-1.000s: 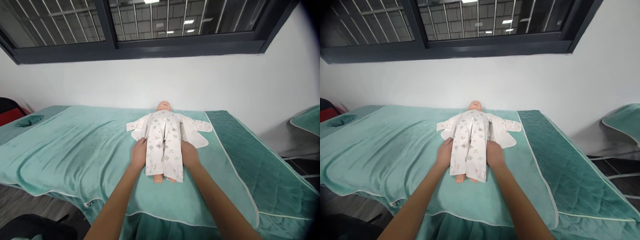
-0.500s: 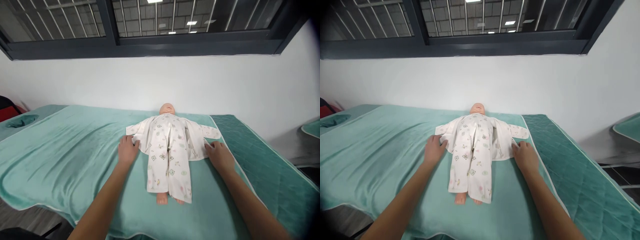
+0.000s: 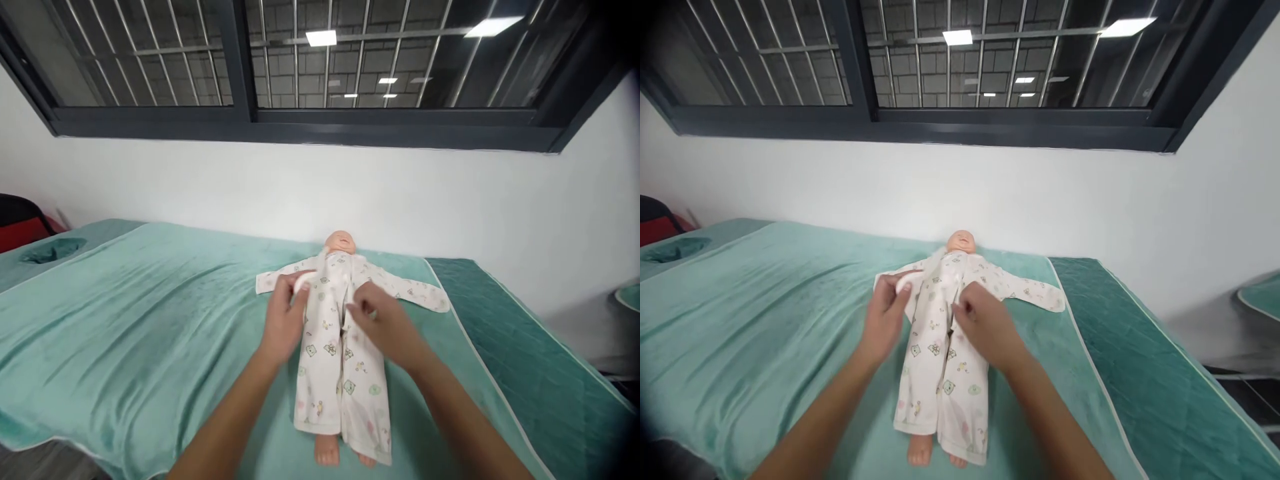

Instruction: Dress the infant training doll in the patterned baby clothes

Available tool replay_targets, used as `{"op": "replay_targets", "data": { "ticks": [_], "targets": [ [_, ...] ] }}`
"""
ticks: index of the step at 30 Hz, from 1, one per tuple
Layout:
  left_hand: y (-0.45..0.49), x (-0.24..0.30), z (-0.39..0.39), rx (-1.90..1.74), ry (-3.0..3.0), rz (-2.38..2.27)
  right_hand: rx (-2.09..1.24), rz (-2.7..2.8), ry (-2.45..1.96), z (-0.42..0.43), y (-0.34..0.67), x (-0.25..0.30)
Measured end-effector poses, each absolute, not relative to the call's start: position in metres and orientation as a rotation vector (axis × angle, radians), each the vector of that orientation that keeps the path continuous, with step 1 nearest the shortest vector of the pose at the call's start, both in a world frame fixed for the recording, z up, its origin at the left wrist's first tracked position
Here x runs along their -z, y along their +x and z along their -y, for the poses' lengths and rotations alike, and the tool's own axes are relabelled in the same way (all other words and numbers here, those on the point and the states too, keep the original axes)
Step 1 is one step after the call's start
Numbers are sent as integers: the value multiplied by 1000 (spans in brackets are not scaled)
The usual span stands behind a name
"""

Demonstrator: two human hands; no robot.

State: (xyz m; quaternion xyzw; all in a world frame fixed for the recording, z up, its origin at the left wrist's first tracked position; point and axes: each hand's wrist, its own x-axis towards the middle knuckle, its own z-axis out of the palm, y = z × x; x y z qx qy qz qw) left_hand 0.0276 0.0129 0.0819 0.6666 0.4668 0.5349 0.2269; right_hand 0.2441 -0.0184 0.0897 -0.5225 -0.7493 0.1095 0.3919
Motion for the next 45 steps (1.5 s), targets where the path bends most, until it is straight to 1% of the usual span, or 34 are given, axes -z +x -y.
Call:
{"op": "replay_targets", "data": {
  "ticks": [2, 4, 5, 7, 9, 11, 13, 16, 19, 21, 23, 25, 30, 34, 45],
  "targets": [
    [42, -88, 2, -1203, 2141, -1078, -297, 2100, -1325, 25, 231, -94],
    [48, -83, 12, -975, 2372, -922, -380, 2107, -1329, 31, 229, -90],
    [47, -79, 15, -933, 2428, -884, -451, 2056, -1323, 33, 232, -87],
    [43, -71, 15, -996, 2413, -891, -585, 1886, -1323, 34, 240, -81],
    [41, -68, 5, -1166, 2292, -963, -612, 1680, -1351, 25, 249, -77],
    [44, -73, -16, -1323, 2152, -1058, -519, 1504, -1421, 4, 256, -77],
    [55, -82, -47, -1382, 2050, -1168, -380, 1426, -1518, -27, 259, -80],
    [77, -94, -100, -1286, 1966, -1342, -271, 1458, -1716, -80, 254, -84],
    [95, -98, -140, -1059, 1931, -1456, -254, 1512, -1903, -117, 246, -84],
    [99, -99, -154, -915, 1914, -1452, -284, 1522, -1928, -127, 245, -83],
    [100, -99, -159, -858, 1881, -1412, -388, 1501, -1889, -130, 249, -81],
    [99, -97, -161, -883, 1845, -1347, -520, 1441, -1825, -128, 255, -81],
    [104, -92, -163, -1121, 1669, -1192, -767, 1153, -1552, -125, 258, -87],
    [112, -88, -161, -1158, 1632, -1169, -823, 1116, -1404, -128, 250, -83],
    [108, -81, -166, -1097, 1670, -1159, -908, 1140, -1295, -134, 253, -73]
  ]
}}
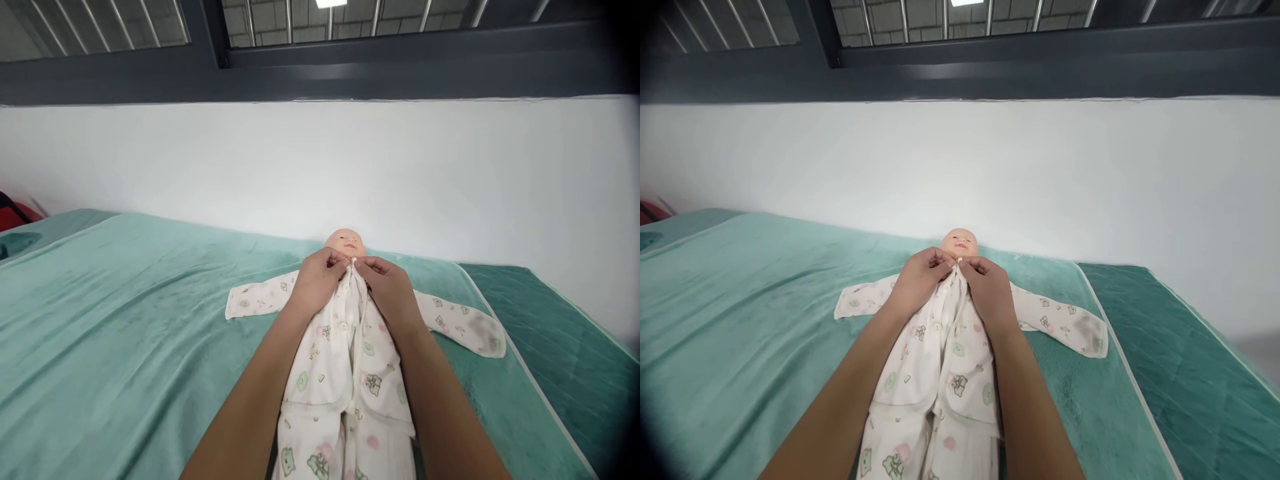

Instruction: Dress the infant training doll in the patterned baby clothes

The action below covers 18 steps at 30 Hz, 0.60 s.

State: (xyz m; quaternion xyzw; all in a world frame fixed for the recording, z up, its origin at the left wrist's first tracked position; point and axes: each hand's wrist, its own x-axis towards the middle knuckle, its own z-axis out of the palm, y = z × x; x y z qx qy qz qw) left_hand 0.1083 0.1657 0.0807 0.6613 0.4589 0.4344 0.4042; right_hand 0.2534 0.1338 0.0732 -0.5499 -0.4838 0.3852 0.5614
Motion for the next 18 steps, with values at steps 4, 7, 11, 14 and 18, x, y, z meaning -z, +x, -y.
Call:
{"op": "replay_targets", "data": {
  "ticks": [4, 7, 11, 14, 18],
  "targets": [
    [109, -83, -164, -1088, 1680, -1166, -877, 1161, -1333, -133, 253, -72],
    [109, -83, -164, -1080, 1688, -1163, -891, 1175, -1341, -133, 252, -73],
    [108, -80, -165, -1079, 1699, -1154, -850, 1216, -1359, -132, 252, -75],
    [108, -81, -163, -1077, 1705, -1156, -755, 1271, -1409, -132, 251, -76],
    [108, -83, -160, -1070, 1729, -1167, -720, 1348, -1441, -132, 248, -78]
  ]
}}
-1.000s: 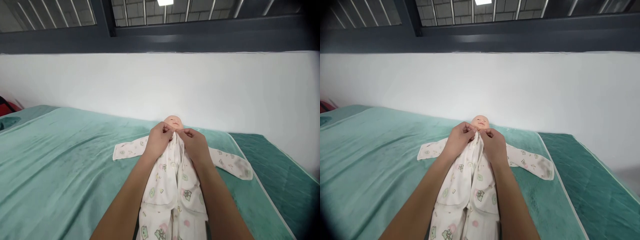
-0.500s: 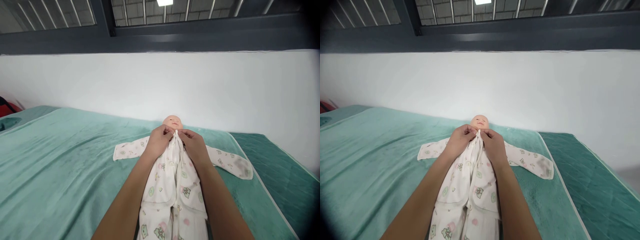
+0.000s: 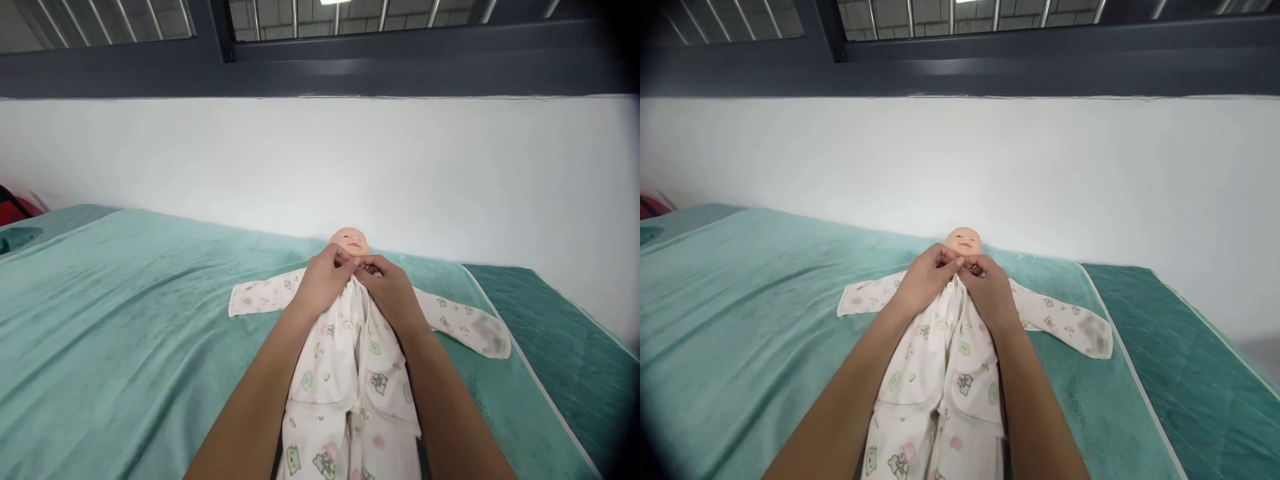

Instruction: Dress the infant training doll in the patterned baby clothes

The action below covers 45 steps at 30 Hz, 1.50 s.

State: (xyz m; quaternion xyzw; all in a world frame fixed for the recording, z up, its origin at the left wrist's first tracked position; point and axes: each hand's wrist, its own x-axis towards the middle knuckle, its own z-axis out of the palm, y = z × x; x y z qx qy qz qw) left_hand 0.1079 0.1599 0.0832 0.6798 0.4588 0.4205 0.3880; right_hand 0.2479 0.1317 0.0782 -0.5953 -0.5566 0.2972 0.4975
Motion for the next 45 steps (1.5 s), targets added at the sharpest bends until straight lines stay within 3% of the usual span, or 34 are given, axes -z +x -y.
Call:
{"op": "replay_targets", "data": {
  "ticks": [12, 29, 45],
  "targets": [
    [108, -81, -159, -1095, 1785, -1295, -754, 1279, -1367, -128, 246, -71],
    [96, -69, -146, -1084, 2226, -1226, -314, 1477, -1422, -98, 238, -56],
    [96, -78, -136, -1339, 1790, -1191, -535, 1710, -1475, -88, 241, -61]
  ]
}}
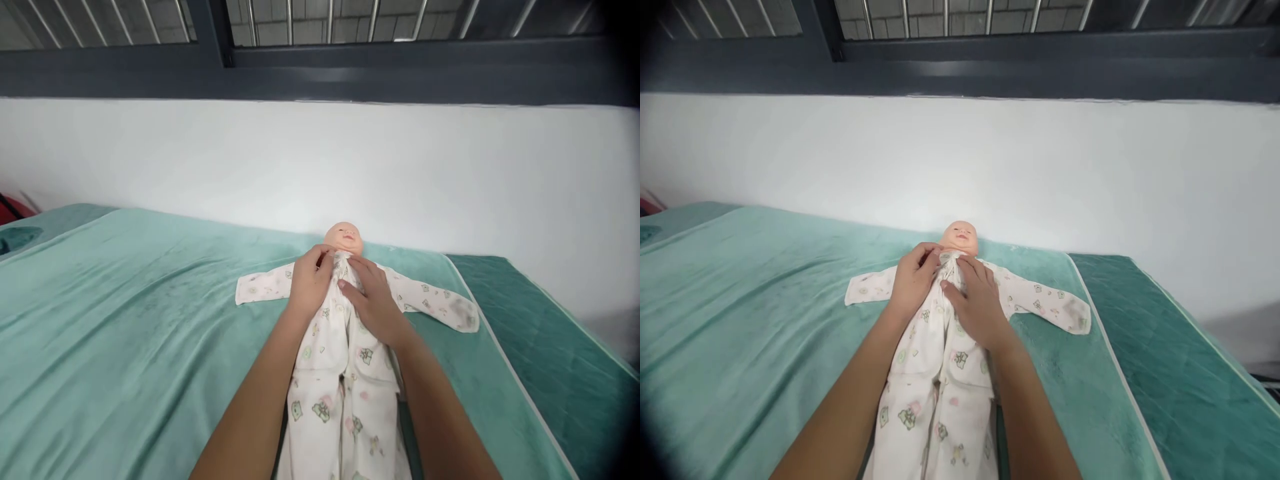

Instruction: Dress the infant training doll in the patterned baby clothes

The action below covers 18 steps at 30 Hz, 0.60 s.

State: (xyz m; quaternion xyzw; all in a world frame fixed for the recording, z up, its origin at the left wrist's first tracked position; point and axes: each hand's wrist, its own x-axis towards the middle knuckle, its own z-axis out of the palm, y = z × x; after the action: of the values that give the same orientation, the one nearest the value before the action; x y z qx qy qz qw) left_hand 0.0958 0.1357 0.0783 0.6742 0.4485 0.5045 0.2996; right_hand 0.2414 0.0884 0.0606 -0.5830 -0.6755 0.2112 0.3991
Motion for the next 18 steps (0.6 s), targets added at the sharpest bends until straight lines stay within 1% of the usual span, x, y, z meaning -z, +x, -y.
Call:
{"op": "replay_targets", "data": {
  "ticks": [6, 12, 14, 18],
  "targets": [
    [87, -70, -108, -1283, 1858, -1113, -438, 1627, -1403, -75, 237, -52],
    [82, -66, -110, -1216, 1858, -1041, -114, 1391, -1461, -59, 226, -51],
    [82, -68, -111, -1197, 1856, -1043, -103, 1417, -1518, -58, 224, -55],
    [81, -69, -112, -1152, 1804, -1078, -191, 1486, -1672, -63, 221, -63]
  ]
}}
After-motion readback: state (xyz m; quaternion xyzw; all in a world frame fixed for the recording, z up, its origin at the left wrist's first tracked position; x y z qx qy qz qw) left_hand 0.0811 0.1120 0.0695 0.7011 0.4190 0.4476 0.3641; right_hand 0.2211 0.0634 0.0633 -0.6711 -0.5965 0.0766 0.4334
